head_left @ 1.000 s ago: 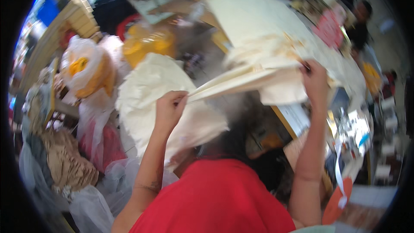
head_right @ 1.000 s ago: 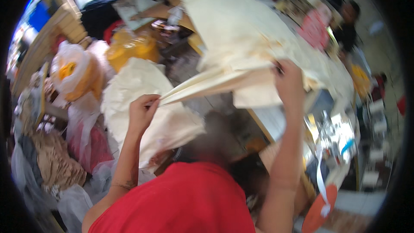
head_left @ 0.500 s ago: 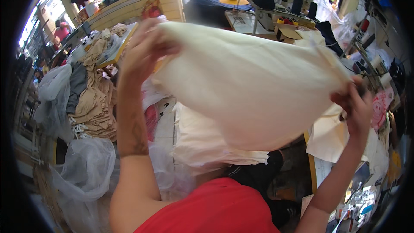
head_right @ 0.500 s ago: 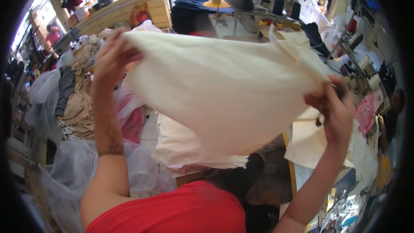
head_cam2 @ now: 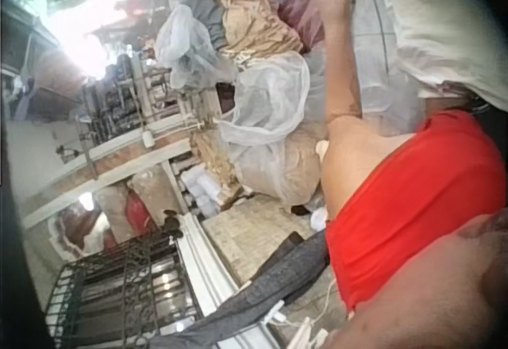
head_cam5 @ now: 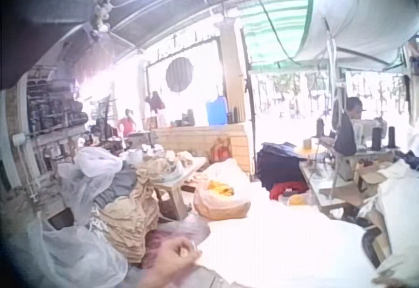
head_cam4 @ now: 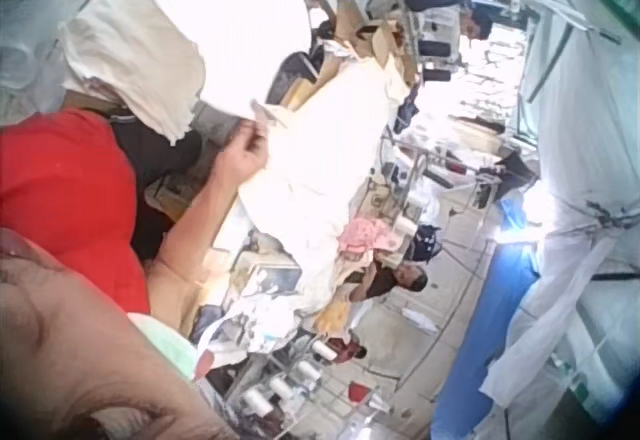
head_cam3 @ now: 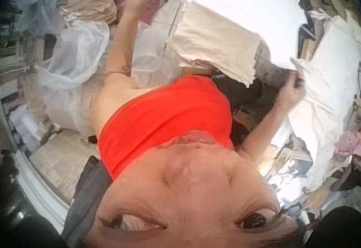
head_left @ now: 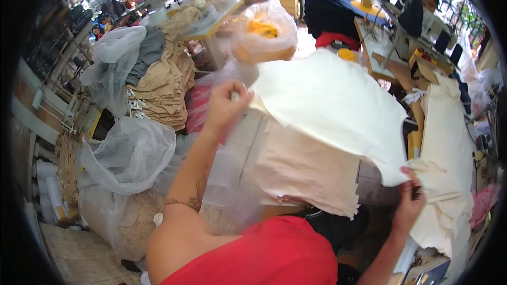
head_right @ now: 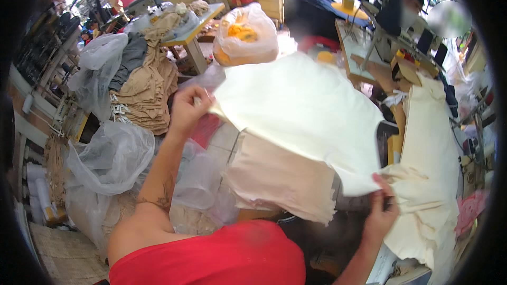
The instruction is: The person separates and organizes pieces of cream-colored fabric by hand, picking them up from a pile and stacking them on a table.
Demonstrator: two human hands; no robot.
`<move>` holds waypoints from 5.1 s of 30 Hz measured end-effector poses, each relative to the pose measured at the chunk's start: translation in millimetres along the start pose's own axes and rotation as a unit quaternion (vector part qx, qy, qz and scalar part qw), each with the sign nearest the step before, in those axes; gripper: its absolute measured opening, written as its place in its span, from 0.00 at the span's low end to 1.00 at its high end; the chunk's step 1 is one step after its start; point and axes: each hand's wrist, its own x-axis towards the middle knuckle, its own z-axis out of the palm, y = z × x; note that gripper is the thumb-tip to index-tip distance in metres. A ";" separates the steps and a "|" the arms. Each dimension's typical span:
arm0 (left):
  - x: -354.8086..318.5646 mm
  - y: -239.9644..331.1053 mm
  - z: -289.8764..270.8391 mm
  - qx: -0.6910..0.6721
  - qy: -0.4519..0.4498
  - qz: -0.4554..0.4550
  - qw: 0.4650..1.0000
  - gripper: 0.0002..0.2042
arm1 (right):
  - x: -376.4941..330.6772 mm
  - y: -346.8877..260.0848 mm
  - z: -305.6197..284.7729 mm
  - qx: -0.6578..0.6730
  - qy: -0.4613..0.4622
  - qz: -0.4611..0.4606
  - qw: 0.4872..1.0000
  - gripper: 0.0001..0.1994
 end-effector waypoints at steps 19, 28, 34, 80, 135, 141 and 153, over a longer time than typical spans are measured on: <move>-129.9 9.6 370.1 -0.187 -0.494 0.023 0.849 0.12 | -122.1 120.1 -13.3 -0.292 0.030 0.162 0.942 0.17; -107.2 60.3 366.6 -0.251 -0.693 -0.025 0.675 0.21 | -105.4 107.6 -8.9 -0.298 0.088 0.002 0.950 0.10; -89.0 81.1 351.0 -0.282 -0.723 -0.092 0.624 0.26 | -80.2 111.3 5.4 -0.425 0.068 -0.141 0.892 0.07; 82.3 11.7 11.9 -0.568 -0.160 -0.012 0.807 0.20 | 0.7 -64.1 -125.8 0.141 -0.024 0.054 0.988 0.07; -111.8 79.8 348.3 -0.288 -0.682 -0.088 0.667 0.21 | -84.6 111.3 13.4 -0.488 0.051 -0.150 0.858 0.09; -108.8 89.1 348.9 -0.264 -0.674 -0.120 0.679 0.18 | -101.9 93.0 -5.7 -0.481 0.093 -0.102 0.866 0.08; -121.0 107.7 332.3 -0.144 -0.528 -0.001 0.837 0.04 | 47.4 78.9 -228.9 -0.527 0.310 -0.082 0.787 0.14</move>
